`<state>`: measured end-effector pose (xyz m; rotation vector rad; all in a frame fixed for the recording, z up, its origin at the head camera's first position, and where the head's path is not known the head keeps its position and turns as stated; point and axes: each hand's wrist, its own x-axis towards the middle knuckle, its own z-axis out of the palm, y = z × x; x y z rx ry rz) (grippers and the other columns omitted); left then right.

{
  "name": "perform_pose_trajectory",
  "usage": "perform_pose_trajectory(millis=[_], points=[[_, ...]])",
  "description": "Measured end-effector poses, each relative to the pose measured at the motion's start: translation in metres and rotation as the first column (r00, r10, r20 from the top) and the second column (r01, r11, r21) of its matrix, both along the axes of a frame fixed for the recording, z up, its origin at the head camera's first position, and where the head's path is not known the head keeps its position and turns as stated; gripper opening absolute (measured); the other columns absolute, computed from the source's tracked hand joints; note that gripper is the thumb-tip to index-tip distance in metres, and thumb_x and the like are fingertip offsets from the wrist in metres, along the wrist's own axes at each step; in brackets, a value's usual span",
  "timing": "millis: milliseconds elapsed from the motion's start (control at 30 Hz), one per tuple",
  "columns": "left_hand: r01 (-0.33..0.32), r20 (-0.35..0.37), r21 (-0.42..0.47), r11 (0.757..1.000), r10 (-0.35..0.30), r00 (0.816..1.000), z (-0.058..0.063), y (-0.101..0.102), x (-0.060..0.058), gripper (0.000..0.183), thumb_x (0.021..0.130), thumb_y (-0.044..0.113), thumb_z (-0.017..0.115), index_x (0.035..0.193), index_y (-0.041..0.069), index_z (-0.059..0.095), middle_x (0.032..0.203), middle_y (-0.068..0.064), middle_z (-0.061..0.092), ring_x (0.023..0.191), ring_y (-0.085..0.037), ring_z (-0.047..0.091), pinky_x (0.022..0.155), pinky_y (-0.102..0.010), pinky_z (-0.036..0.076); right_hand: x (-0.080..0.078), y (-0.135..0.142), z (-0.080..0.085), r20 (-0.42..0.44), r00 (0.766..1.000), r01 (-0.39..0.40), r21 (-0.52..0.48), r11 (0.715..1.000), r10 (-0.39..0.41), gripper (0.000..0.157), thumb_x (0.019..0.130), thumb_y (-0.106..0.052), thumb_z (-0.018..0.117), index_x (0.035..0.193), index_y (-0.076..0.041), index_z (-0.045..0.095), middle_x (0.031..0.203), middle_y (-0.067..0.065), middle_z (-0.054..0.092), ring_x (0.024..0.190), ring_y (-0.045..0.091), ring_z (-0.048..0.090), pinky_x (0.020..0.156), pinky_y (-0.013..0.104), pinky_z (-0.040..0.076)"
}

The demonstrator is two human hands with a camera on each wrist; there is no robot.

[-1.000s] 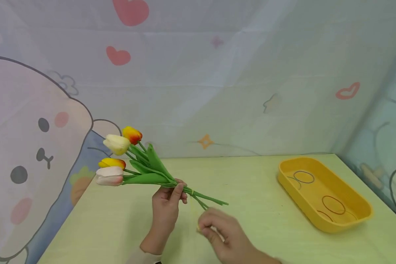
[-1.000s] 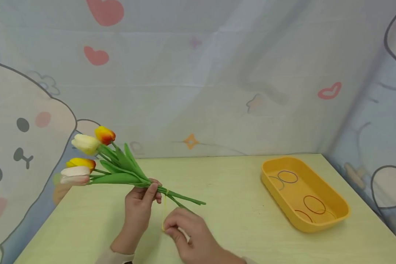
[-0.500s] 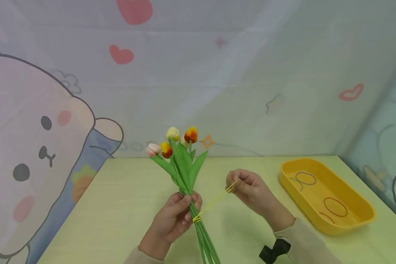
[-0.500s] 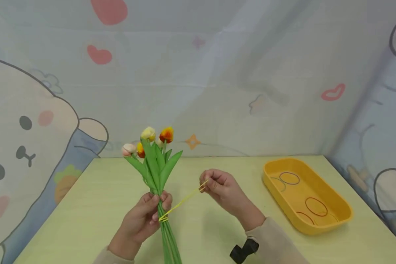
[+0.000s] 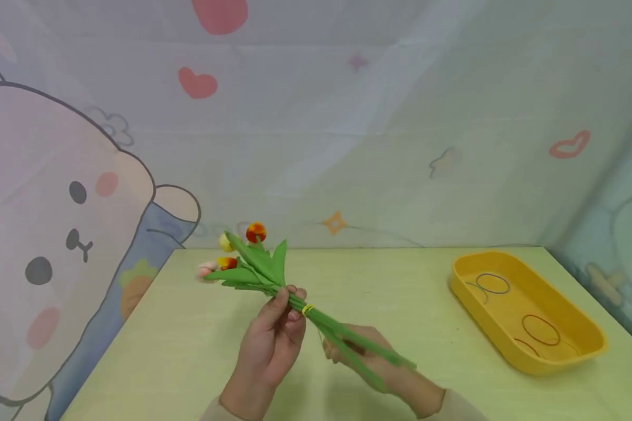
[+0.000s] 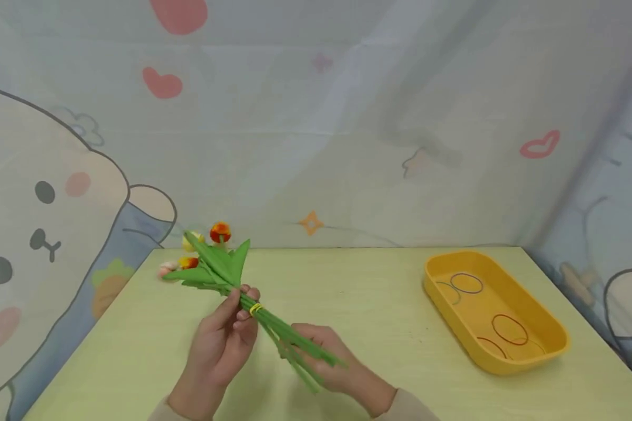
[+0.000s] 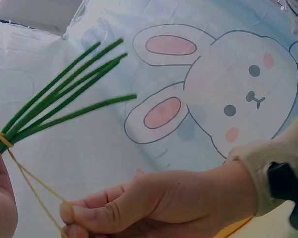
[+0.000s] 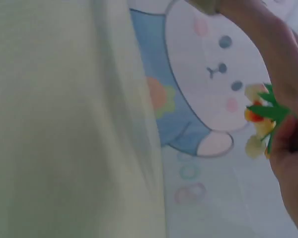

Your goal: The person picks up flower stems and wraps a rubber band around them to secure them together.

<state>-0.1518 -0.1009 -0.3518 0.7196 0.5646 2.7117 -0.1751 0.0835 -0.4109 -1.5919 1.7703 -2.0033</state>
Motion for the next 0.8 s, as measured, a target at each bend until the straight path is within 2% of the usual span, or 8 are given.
perform_pose_trajectory(millis=[133,200,300,400,467,600,700,800], points=[[-0.288,0.013,-0.233,0.929,0.299,0.954,-0.012,0.007,-0.005,0.021,0.104,0.013,0.044,0.098,0.009,0.063,0.096,0.001,0.063,0.075,-0.003,0.064,0.070,-0.011,0.051,0.030,-0.027,-0.020,-0.225,0.919,0.316,-0.066,0.947,-0.322,0.013,0.089,0.009,0.059,0.096,-0.002,0.059,0.087,0.012,0.059,0.076,0.016,0.055,0.068,0.023,0.052],[-0.439,-0.092,-0.399,0.805,0.441,0.893,-0.019,0.010,-0.010,0.015,0.101,0.013,0.050,0.097,0.009,0.064,0.093,0.003,0.063,0.072,-0.003,0.062,0.068,-0.014,0.051,0.038,-0.033,-0.019,-0.318,0.867,0.376,-0.085,0.923,-0.383,0.012,0.090,0.007,0.060,0.094,-0.004,0.059,0.087,0.009,0.060,0.075,0.015,0.055,0.068,0.019,0.051],[-0.619,-0.305,-0.573,0.538,0.560,0.770,-0.028,0.012,-0.016,0.011,0.097,0.008,0.057,0.093,0.000,0.063,0.082,0.003,0.062,0.062,-0.004,0.056,0.059,-0.018,0.049,0.041,-0.024,0.004,-0.431,0.818,0.386,-0.081,0.919,-0.382,0.004,0.095,-0.001,0.056,0.093,-0.005,0.058,0.085,0.005,0.058,0.074,0.013,0.054,0.069,0.015,0.048],[-0.641,-0.413,-0.659,0.394,0.523,0.746,-0.031,0.010,-0.021,0.015,0.096,0.005,0.058,0.092,-0.010,0.060,0.069,0.003,0.057,0.055,-0.005,0.049,0.052,-0.019,0.045,0.031,0.001,0.041,-0.508,0.777,0.396,-0.065,0.916,-0.372,0.009,0.099,-0.005,0.052,0.092,-0.006,0.058,0.082,0.001,0.057,0.072,0.010,0.052,0.069,0.014,0.048],[-0.569,-0.391,-0.699,0.432,0.435,0.811,-0.030,0.008,-0.021,0.015,0.096,0.006,0.057,0.090,-0.008,0.060,0.064,0.005,0.055,0.052,-0.004,0.046,0.051,-0.019,0.041,0.022,0.021,0.061,-0.526,0.766,0.403,-0.055,0.913,-0.370,0.011,0.099,-0.006,0.052,0.090,-0.007,0.058,0.081,0.000,0.056,0.071,0.008,0.050,0.066,0.014,0.046],[-0.276,-0.212,-0.659,0.700,0.179,0.961,-0.023,0.006,-0.016,0.015,0.100,0.012,0.053,0.090,0.005,0.061,0.074,0.007,0.060,0.055,0.000,0.048,0.054,-0.015,0.040,-0.002,0.051,0.072,-0.499,0.787,0.401,-0.031,0.916,-0.362,0.012,0.099,-0.006,0.052,0.088,-0.010,0.056,0.078,-0.002,0.053,0.067,0.007,0.045,0.060,0.018,0.042],[-0.070,-0.101,-0.498,0.865,0.023,0.995,-0.018,0.008,-0.011,0.018,0.102,0.015,0.049,0.091,0.010,0.062,0.081,0.006,0.060,0.060,0.003,0.052,0.056,-0.011,0.042,-0.013,0.054,0.055,-0.435,0.841,0.353,-0.012,0.936,-0.323,0.011,0.097,-0.003,0.053,0.088,-0.009,0.056,0.078,0.000,0.052,0.067,0.010,0.045,0.061,0.021,0.044],[0.000,-0.019,-0.348,0.938,-0.007,1.000,-0.015,0.011,-0.007,0.021,0.104,0.014,0.044,0.094,0.009,0.062,0.084,0.004,0.060,0.066,0.003,0.057,0.063,-0.009,0.046,-0.011,0.038,0.026,-0.344,0.892,0.310,-0.011,0.951,-0.294,0.011,0.095,0.004,0.054,0.089,-0.005,0.057,0.079,0.006,0.055,0.071,0.015,0.051,0.065,0.024,0.049]])
